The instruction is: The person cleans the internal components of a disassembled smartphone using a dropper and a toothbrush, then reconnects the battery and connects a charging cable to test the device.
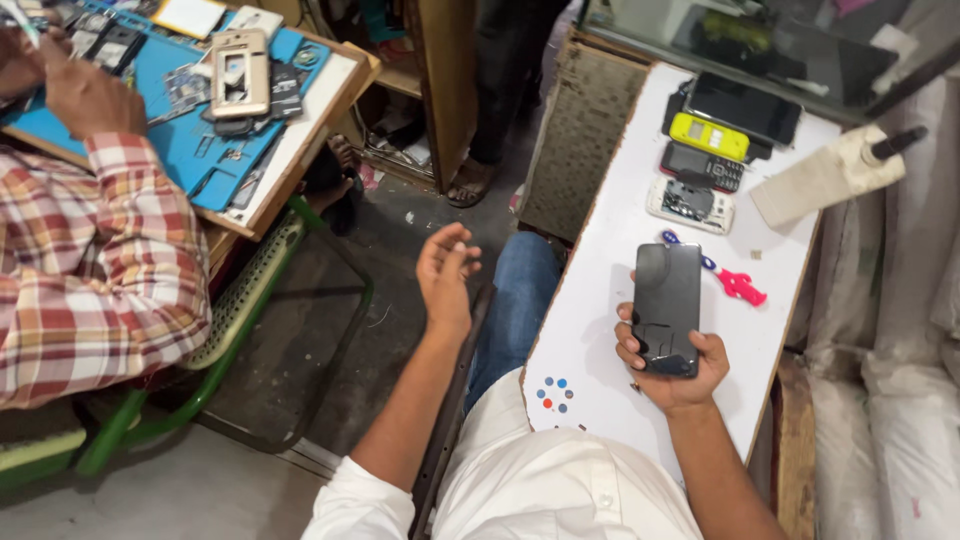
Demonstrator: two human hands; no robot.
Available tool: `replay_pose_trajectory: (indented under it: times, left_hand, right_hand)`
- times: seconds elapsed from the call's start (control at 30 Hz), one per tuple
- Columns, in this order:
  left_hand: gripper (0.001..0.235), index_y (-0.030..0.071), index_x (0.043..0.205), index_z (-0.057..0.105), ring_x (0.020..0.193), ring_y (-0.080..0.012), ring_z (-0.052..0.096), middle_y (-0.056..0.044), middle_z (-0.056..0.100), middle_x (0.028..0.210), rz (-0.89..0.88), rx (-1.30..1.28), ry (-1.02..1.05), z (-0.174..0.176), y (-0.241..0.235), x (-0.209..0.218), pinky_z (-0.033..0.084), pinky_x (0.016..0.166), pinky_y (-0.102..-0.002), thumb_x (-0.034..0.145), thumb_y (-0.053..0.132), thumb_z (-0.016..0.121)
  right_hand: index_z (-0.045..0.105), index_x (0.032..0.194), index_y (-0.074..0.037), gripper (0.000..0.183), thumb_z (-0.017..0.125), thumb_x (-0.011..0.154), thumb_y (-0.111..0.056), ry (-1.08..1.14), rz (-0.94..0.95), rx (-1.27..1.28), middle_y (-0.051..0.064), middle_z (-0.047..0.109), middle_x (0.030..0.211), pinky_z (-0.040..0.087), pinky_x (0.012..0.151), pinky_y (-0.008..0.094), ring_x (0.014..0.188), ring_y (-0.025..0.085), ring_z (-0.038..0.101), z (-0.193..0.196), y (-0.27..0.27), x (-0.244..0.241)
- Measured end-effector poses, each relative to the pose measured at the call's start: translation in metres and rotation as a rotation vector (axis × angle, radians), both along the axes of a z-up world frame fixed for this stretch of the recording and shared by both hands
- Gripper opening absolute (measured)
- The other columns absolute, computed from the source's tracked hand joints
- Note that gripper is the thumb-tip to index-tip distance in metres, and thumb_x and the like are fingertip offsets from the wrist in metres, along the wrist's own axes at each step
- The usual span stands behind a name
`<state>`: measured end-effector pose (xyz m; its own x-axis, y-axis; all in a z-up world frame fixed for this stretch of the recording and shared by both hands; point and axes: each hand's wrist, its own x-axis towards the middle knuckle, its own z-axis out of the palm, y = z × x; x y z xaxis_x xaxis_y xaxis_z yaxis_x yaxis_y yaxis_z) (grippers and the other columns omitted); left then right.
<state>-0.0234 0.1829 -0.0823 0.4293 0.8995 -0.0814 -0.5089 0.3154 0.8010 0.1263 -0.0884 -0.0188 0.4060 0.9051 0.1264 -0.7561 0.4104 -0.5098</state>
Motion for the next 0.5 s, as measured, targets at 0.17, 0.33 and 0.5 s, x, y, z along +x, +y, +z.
replay_pose_trajectory:
  times: [0.17,0.33,0.5]
  left_hand:
    - [0.040,0.007,0.139,0.055,0.103,-0.0169,0.066,-0.007,0.064,0.123,0.078,-0.116,-0.065,-0.003,0.069,-0.007,0.055,0.081,-0.031,0.099,0.010,0.058]
    - [0.059,0.009,0.154,0.040,0.119,-0.0220,0.063,-0.012,0.059,0.141,0.034,-0.195,-0.205,-0.010,0.137,-0.003,0.054,0.090,-0.034,0.097,0.016,0.052]
    - [0.069,0.010,0.157,0.035,0.120,-0.0255,0.062,-0.016,0.055,0.143,0.060,-0.298,-0.173,-0.016,0.166,0.001,0.053,0.090,-0.037,0.092,0.017,0.055]
  right_hand:
    - [0.025,0.166,0.007,0.100,0.068,0.086,-0.035,-0.055,-0.038,-0.060,0.028,0.053,0.122,0.047,0.069,0.031,0.089,0.027,0.053,-0.003,-0.001,-0.002]
    - [0.023,0.166,0.009,0.102,0.069,0.084,-0.031,-0.051,-0.020,-0.053,0.028,0.054,0.123,0.047,0.070,0.031,0.090,0.026,0.053,-0.002,0.000,-0.005]
    - [0.022,0.165,0.010,0.101,0.070,0.083,-0.027,-0.046,0.010,-0.046,0.028,0.053,0.124,0.048,0.072,0.032,0.091,0.026,0.053,-0.003,0.002,-0.005]
